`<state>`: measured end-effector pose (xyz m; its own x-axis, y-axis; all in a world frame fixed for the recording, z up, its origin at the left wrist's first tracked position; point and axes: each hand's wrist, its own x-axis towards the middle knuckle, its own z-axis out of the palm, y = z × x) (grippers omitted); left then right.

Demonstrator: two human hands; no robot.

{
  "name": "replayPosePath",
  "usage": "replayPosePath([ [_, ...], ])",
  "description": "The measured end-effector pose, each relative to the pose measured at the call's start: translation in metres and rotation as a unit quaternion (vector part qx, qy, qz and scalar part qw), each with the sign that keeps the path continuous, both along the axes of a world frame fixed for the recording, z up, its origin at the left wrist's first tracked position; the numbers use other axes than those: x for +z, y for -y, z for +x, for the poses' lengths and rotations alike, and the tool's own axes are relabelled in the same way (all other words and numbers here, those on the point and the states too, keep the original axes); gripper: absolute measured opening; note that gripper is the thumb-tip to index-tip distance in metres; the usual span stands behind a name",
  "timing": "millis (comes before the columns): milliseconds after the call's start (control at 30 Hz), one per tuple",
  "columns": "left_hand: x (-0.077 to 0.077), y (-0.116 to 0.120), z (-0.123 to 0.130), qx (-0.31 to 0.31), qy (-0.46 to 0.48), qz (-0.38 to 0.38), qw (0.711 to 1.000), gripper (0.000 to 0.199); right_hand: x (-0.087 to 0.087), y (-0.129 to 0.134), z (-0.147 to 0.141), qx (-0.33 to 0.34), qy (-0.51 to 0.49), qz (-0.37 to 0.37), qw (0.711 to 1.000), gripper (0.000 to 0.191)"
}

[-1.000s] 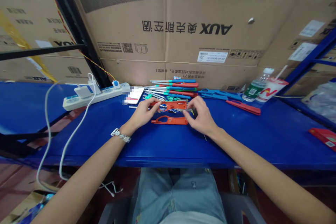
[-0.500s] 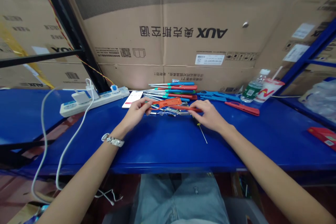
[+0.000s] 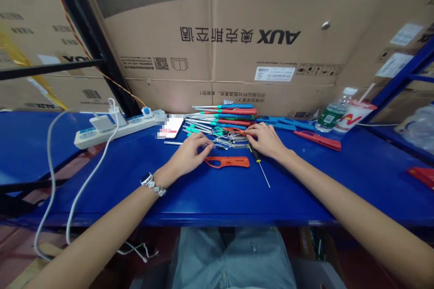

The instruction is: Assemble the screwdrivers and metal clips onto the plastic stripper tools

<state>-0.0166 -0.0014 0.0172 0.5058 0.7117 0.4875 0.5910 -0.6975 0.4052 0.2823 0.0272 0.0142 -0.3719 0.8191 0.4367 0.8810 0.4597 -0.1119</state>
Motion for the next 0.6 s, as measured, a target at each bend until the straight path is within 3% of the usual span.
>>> replayPosePath([
  [133, 0.018, -0.046, -0.012, 0.042, -0.113, 0.054, 0.991, 0.019, 0.007, -0.008, -0.008, 0.010, -0.011, 0.005, 1.000, 0.028],
  [300, 0.031, -0.093, -0.009, 0.037, -0.283, 0.023, 0.958, 0.020, 0.021, -0.022, -0.039, 0.065, 0.018, -0.034, 0.997, 0.019],
  [433, 0.033, -0.095, 0.005, 0.043, -0.325, 0.012, 0.945, 0.013, 0.021, -0.029, -0.053, 0.093, 0.040, -0.057, 0.993, 0.010],
  [600, 0.040, -0.081, 0.012, 0.021, -0.296, 0.049, 0.954, 0.013, 0.008, -0.032, -0.045, 0.063, 0.012, -0.044, 0.997, 0.015],
])
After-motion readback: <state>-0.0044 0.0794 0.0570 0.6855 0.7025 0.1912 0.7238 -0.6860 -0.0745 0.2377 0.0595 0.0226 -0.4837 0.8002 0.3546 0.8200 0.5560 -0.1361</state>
